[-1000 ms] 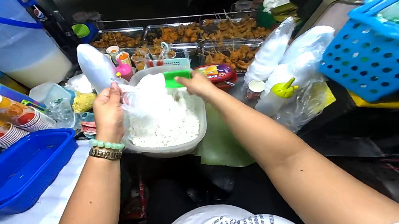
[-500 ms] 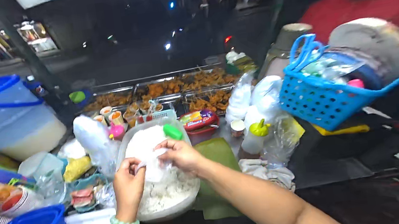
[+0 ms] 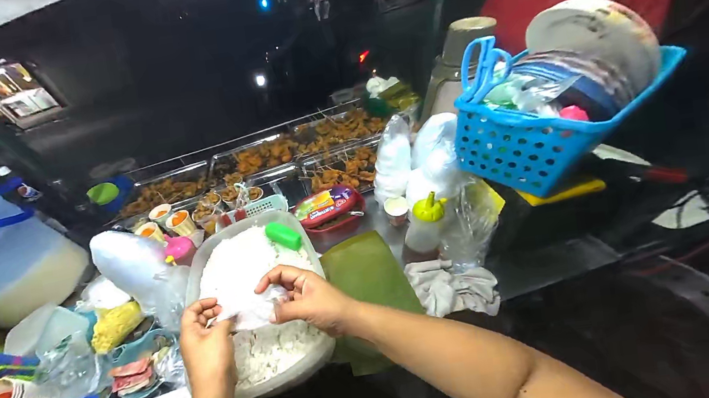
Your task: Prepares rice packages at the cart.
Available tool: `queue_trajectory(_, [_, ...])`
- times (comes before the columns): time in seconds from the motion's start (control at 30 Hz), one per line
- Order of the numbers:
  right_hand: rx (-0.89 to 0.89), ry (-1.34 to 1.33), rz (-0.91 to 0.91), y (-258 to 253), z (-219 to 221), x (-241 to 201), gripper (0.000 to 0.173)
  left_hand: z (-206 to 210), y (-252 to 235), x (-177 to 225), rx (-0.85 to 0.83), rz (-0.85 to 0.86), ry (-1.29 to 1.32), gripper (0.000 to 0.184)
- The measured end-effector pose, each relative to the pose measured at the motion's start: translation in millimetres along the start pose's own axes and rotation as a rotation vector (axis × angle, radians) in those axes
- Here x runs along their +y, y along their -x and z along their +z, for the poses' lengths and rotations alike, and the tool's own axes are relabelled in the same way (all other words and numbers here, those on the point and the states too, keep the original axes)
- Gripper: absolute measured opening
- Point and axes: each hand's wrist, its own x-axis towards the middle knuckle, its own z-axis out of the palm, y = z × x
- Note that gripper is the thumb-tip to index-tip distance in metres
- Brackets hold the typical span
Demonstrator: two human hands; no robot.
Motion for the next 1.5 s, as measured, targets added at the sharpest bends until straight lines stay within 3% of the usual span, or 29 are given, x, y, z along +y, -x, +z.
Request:
queue_trajectory(0.07, [0.078,0.328,-0.050,2.3,-6.5,9.5,0.031,1.0,5.6,0.0,0.000,0.019,-0.001,0.044])
queue_trajectory(0.17, [0.269,0.671,0.004,2.6,-16.8,14.3,0.034,6.3,23.5,2.4,-0.110,0.272,-0.101,0.038])
queue_trajectory(0.27, [0.373,0.783,0.087,-0.9,-31.0,16.0,0.033,17.1,41.0,7.2,-0.263,0.582,-0.138,0.010])
queue_trajectory(0.33, [0.375,0.778,0.122,0.5,-39.8,12.4,0.028,21.7,42.9,7.6,-0.297,0.662,-0.213,0.016])
queue_trajectory(0.43, [0.313,0.681,0.075,8.4,-55.2,2.8,0.025,16.9,28.9,6.5,-0.312,0.625,-0.354,0.022])
queue_trajectory(0.53, [0.159,0.373,0.033,23.0,-78.1,-3.8,0.034,9.4,13.2,6.5,-0.333,0.568,-0.483,0.033])
queue_trajectory(0.6, [0.267,0.229,0.024,35.7,-94.1,-9.3,0.028,5.7,2.3,9.5,-0.303,0.483,-0.484,0.036])
queue_trajectory(0.73, [0.683,0.126,0.085,47.2,-129.1,4.0,0.013,13.1,-22.9,25.6,-0.310,0.204,-0.344,0.050])
queue_trajectory(0.8, [0.750,0.166,0.125,49.1,-138.3,17.4,0.012,27.0,-41.0,29.6,-0.326,0.121,-0.320,0.055])
queue_trajectory(1.07, [0.541,0.783,0.229,43.6,-160.6,38.6,0.024,90.6,-101.3,15.2,-0.330,0.020,-0.688,0.076])
queue_trajectory(1.17, [0.526,0.851,0.245,42.1,-165.4,34.8,0.025,94.1,-114.5,6.5,-0.410,0.053,-0.854,0.069])
queue_trajectory(1.33, [0.532,1.052,0.122,3.7,-176.6,36.5,0.022,59.7,-106.3,15.9,-0.358,0.268,-0.677,0.065])
queue_trajectory(1.4, [0.434,1.186,0.074,-24.7,-187.5,40.1,0.024,34.9,-88.4,14.2,-0.330,0.418,-0.609,0.073])
queue_trajectory(1.5, [0.227,1.381,0.159,-68.7,-208.4,41.5,0.035,-7.6,-48.8,2.2,-0.305,0.583,-0.651,0.076])
